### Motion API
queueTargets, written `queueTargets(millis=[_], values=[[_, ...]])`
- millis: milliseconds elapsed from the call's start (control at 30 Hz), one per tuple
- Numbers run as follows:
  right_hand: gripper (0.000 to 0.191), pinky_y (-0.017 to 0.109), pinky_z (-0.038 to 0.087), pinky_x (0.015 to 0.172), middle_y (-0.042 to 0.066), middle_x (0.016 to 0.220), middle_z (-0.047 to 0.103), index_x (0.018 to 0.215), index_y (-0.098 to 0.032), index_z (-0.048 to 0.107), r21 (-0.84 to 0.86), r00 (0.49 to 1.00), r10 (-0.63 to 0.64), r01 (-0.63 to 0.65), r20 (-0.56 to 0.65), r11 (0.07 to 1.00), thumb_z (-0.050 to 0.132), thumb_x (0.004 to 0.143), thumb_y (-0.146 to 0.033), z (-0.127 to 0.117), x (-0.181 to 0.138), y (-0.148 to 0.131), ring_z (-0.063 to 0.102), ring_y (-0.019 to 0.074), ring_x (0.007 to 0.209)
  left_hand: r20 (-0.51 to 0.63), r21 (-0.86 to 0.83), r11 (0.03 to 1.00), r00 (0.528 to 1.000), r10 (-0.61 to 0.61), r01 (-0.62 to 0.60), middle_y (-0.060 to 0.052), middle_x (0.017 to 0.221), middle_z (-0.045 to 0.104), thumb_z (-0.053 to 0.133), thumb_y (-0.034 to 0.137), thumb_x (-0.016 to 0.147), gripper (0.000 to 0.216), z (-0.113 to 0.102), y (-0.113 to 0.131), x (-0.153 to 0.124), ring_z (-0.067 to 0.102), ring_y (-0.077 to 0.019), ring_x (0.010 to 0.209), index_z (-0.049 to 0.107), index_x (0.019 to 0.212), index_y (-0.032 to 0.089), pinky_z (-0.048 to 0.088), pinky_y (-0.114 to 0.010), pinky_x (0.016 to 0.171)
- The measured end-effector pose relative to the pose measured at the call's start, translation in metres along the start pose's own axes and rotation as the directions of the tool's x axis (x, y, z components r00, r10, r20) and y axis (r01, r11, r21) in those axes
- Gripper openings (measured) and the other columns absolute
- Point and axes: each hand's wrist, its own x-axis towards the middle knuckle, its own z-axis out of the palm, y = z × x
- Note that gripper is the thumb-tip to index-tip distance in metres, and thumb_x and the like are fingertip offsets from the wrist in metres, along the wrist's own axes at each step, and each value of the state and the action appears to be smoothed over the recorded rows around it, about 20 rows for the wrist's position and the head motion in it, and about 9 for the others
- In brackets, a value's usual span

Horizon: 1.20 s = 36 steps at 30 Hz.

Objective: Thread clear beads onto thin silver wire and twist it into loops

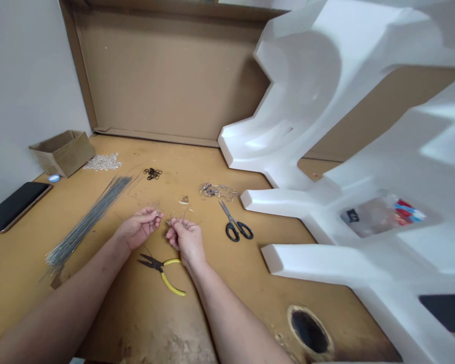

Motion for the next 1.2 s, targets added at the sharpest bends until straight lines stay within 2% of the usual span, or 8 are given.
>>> queueTargets(millis=[400,800,1033,1200], values=[[0.017,0.013,0.013,0.025,-0.004,0.033,0.051,0.053,-0.014,0.053,0.016,1.000,-0.004,0.004,-0.006,1.000,0.061,0.056,-0.029,-0.0011,-0.0003,-0.0001,0.031,0.0022,0.022,0.002,0.072,0.997,0.999,0.036,-0.036,-0.005,0.060,0.064,0.056,-0.005,0.059,0.016,0.0008,-0.0004,-0.0005,0.057,-0.0069,0.056,0.062,0.066,0.008,0.044,-0.017,0.058],[0.017,0.014,0.013,0.025,-0.004,0.033,0.051,0.052,-0.014,0.053,0.038,1.000,-0.020,0.020,-0.004,0.999,0.062,0.055,-0.028,-0.0012,-0.0011,-0.0029,0.030,0.0020,0.023,-0.034,0.143,0.978,0.987,0.157,-0.151,0.000,0.056,0.062,0.072,0.006,0.042,0.022,0.0004,0.0015,0.0000,0.053,-0.0052,0.052,0.062,0.062,0.011,0.039,-0.017,0.053],[0.017,0.013,0.014,0.026,-0.004,0.034,0.051,0.053,-0.014,0.053,0.041,0.999,-0.035,0.035,-0.009,0.999,0.062,0.056,-0.028,-0.0007,-0.0024,-0.0042,0.030,0.0020,0.024,0.049,0.173,0.971,0.986,0.160,-0.167,-0.004,0.061,0.063,0.072,0.013,0.047,0.020,-0.0002,0.0008,0.0000,0.055,-0.0084,0.057,0.063,0.065,0.011,0.041,-0.022,0.059],[0.017,0.013,0.015,0.026,-0.004,0.034,0.051,0.053,-0.014,0.053,0.017,0.999,-0.049,0.049,-0.006,0.999,0.061,0.058,-0.028,-0.0008,-0.0031,-0.0043,0.031,0.0020,0.024,0.078,0.178,0.967,0.982,0.173,-0.184,-0.002,0.061,0.062,0.070,0.012,0.050,0.019,-0.0029,-0.0008,0.0024,0.053,-0.0069,0.057,0.065,0.068,0.012,0.040,-0.022,0.059]])
